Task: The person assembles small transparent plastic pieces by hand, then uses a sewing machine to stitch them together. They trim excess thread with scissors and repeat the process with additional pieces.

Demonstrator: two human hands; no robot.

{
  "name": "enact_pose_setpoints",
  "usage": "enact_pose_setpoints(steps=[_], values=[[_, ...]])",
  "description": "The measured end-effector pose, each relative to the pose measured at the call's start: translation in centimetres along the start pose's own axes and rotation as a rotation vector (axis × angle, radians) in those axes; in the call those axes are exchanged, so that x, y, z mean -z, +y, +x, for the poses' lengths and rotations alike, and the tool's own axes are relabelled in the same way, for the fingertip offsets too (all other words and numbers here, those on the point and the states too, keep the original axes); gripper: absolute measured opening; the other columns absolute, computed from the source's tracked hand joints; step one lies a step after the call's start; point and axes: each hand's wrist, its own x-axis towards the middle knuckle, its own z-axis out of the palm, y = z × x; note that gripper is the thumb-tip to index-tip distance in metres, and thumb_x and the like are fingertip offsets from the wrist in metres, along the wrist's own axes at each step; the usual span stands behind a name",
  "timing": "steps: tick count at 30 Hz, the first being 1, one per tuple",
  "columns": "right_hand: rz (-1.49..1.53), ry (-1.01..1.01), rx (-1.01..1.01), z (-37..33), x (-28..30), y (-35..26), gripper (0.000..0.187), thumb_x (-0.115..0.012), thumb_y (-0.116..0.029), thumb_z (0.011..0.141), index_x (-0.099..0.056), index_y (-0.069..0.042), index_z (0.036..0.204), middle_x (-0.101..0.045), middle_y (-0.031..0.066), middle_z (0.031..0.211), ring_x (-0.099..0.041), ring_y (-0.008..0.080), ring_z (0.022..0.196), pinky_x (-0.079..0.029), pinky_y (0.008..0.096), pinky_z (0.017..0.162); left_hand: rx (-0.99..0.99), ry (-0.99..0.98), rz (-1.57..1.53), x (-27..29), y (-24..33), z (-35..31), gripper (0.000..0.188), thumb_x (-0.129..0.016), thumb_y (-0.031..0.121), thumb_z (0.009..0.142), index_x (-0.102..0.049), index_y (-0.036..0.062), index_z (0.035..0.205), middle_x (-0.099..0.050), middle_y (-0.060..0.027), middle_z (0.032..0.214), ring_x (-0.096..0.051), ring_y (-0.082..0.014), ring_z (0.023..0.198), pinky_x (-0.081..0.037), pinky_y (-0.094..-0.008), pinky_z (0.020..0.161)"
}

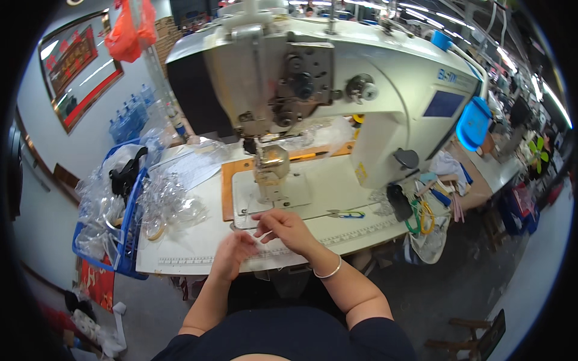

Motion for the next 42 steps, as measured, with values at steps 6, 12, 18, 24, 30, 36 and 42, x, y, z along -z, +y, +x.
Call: enact_pose_setpoints(steps=[6,12,18,24,30,36,42], values=[[-0.377,0.026,0.13,0.2,1.9,-0.7,0.021,-0.057,-0.016,0.091,-0.067,-0.005,0.106,-0.061,0.0017,0.082,-0.057,0.0101,0.072,-0.048,0.0247,0.065,-0.033,0.203,0.142,-1.0,-1.8,0.6,0.019,-0.056,0.013,0.093,-0.06,-0.002,0.104,-0.064,-0.0113,0.09,-0.065,-0.0203,0.075,-0.052,-0.0273,0.065],[-1.588,0.762,0.26,0.1,18.1,-2.3,0.016,-0.066,-0.016,0.078,-0.064,-0.001,0.083,-0.062,0.016,0.08,-0.06,0.0359,0.074,-0.049,0.0434,0.067,-0.104,0.277,0.025,0.7,0.0,0.6,0.018,-0.057,0.005,0.089,-0.056,0.0031,0.107,-0.061,-0.0081,0.087,-0.061,-0.0168,0.076,-0.049,-0.0269,0.067],[-1.568,1.061,-0.306,-10.3,18.7,-3.7,0.032,-0.073,-0.022,0.071,-0.062,0.001,0.089,-0.059,0.0188,0.094,-0.059,0.0385,0.085,-0.048,0.0455,0.074,-0.154,0.138,-0.083,2.2,-1.2,0.1,0.02,-0.054,0.0,0.086,-0.055,0.0026,0.106,-0.061,-0.0082,0.088,-0.061,-0.0184,0.079,-0.05,-0.0301,0.073],[-1.466,1.111,0.061,-9.9,17.2,-0.8,0.029,-0.072,-0.002,0.065,-0.063,0.0,0.093,-0.049,0.0145,0.092,-0.05,0.0327,0.09,-0.042,0.0396,0.081,-0.169,0.12,0.076,1.4,-1.2,0.3,0.018,-0.053,0.001,0.088,-0.055,0.0027,0.106,-0.061,-0.0077,0.089,-0.061,-0.0191,0.081,-0.05,-0.0314,0.076],[-0.921,1.095,0.266,-8.1,17.8,-2.9,0.025,-0.073,-0.003,0.069,-0.067,0.001,0.092,-0.062,0.0061,0.084,-0.057,0.0138,0.071,-0.048,0.0255,0.067,-0.218,0.09,0.05,2.0,-1.4,-0.4,0.018,-0.054,0.001,0.088,-0.055,0.0004,0.106,-0.062,-0.0093,0.089,-0.063,-0.021,0.082,-0.05,-0.0326,0.077],[-0.526,0.612,0.182,-6.2,12.9,-7.9,0.03,-0.075,-0.001,0.07,-0.066,0.003,0.099,-0.064,0.0046,0.088,-0.06,0.01,0.082,-0.051,0.0239,0.071,-0.153,-0.002,0.095,0.0,0.9,-0.8,0.017,-0.055,0.001,0.088,-0.056,-0.0011,0.105,-0.062,-0.0098,0.086,-0.064,-0.0214,0.08,-0.05,-0.0306,0.07],[-0.461,0.15,0.101,-3.5,5.6,-10.0,0.03,-0.07,0.007,0.073,-0.065,0.003,0.101,-0.065,0.0057,0.093,-0.061,0.0112,0.088,-0.056,0.0235,0.074,-0.281,-0.296,0.368,-3.9,5.2,-0.3,0.006,-0.061,0.001,0.085,-0.062,-0.0022,0.09,-0.062,-0.0136,0.097,-0.059,-0.021,0.099,-0.048,-0.0296,0.077]])
